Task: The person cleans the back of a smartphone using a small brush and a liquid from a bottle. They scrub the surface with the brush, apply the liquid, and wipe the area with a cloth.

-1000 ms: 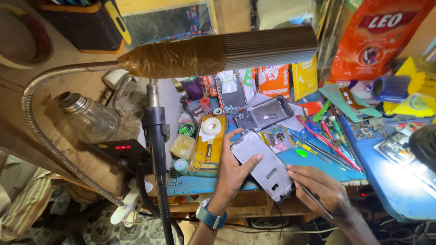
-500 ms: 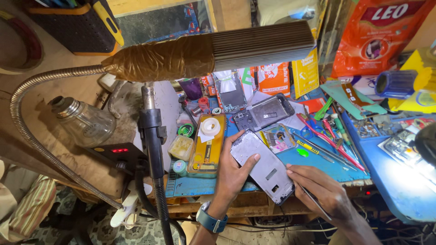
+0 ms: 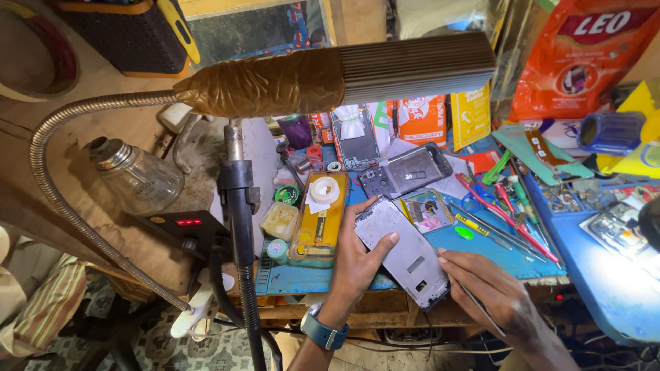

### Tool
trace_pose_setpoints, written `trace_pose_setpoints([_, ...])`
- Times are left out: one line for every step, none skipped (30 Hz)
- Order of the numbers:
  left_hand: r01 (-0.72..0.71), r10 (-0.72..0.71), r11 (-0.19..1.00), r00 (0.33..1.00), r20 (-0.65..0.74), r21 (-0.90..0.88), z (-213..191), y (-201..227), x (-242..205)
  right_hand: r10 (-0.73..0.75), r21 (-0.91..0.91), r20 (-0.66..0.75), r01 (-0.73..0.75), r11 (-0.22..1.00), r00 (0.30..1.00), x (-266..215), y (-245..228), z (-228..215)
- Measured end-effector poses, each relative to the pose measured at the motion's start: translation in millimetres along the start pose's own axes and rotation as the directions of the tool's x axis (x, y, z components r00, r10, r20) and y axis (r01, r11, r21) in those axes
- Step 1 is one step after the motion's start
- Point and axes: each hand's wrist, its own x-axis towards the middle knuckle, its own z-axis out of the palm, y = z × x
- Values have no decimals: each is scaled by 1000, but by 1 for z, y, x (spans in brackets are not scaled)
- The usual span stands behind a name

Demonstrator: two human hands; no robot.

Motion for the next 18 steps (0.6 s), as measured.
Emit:
trace_pose_setpoints([2, -2, 1000, 1000, -2, 2, 0, 0, 0, 44, 39, -9, -43, 998, 999, 0, 0, 0])
trace_pose_setpoints([4, -4, 1000, 1000, -3, 6, 0, 0, 0, 49, 51, -10, -48, 998, 999, 1, -1, 1])
trace_pose_setpoints([5, -5, 1000, 1000, -4, 9, 0, 1, 1, 53, 63, -10, -53, 997, 999, 2, -1, 2])
trace_pose_setpoints([1, -1, 1000, 1000, -6, 7, 0, 1, 0, 59, 76, -7, -58, 995, 998, 2, -1, 3])
trace_pose_setpoints([-2, 2, 1000, 1000, -8, 5, 0, 0, 0, 67, 82, -10, -66, 994, 998, 2, -1, 4])
trace_pose_setpoints([-5, 5, 1000, 1000, -7, 3, 0, 0, 0, 78, 86, -14, -77, 993, 997, 2, -1, 5])
trace_pose_setpoints([5, -5, 1000, 1000, -12, 9, 0, 1, 0, 89, 90, -19, -87, 992, 996, 2, -1, 6])
trace_pose_setpoints([15, -14, 1000, 1000, -18, 14, 0, 1, 0, 90, 88, -18, -88, 992, 996, 1, -1, 6])
trace_pose_setpoints([25, -24, 1000, 999, -23, 18, 0, 1, 0, 91, 86, -17, -89, 992, 996, 1, -1, 6])
trace_pose_setpoints([20, -20, 1000, 1000, -21, 17, 1, 1, 0, 91, 84, -15, -89, 992, 996, 1, -2, 6])
trace_pose_setpoints([15, -15, 1000, 1000, -19, 16, 1, 1, 0, 85, 78, -13, -84, 993, 996, 1, -2, 6])
trace_pose_setpoints([10, -9, 1000, 1000, -18, 15, 1, 1, 0, 79, 73, -12, -78, 994, 997, 1, -2, 6])
trace_pose_setpoints([13, -12, 1000, 1000, -19, 19, 1, 2, 0, 73, 68, -10, -72, 995, 997, 1, -2, 5])
trace_pose_setpoints([16, -16, 1000, 1000, -22, 22, 1, 2, 0, 74, 66, -7, -74, 995, 997, 1, -2, 5])
trace_pose_setpoints([19, -19, 1000, 1000, -25, 25, 1, 2, 0, 75, 64, -5, -75, 995, 997, 1, -2, 5])
trace_pose_setpoints([12, -11, 999, 1000, -20, 36, 0, 3, 0, 77, 62, -4, -77, 995, 997, 2, -2, 5])
trace_pose_setpoints([4, -3, 999, 1000, -15, 47, 0, 3, 0, 61, 48, -4, -60, 997, 998, 2, -2, 6])
trace_pose_setpoints([-4, 5, 998, 1000, -10, 57, -1, 3, 0, 43, 34, -3, -43, 998, 999, 2, -2, 6])
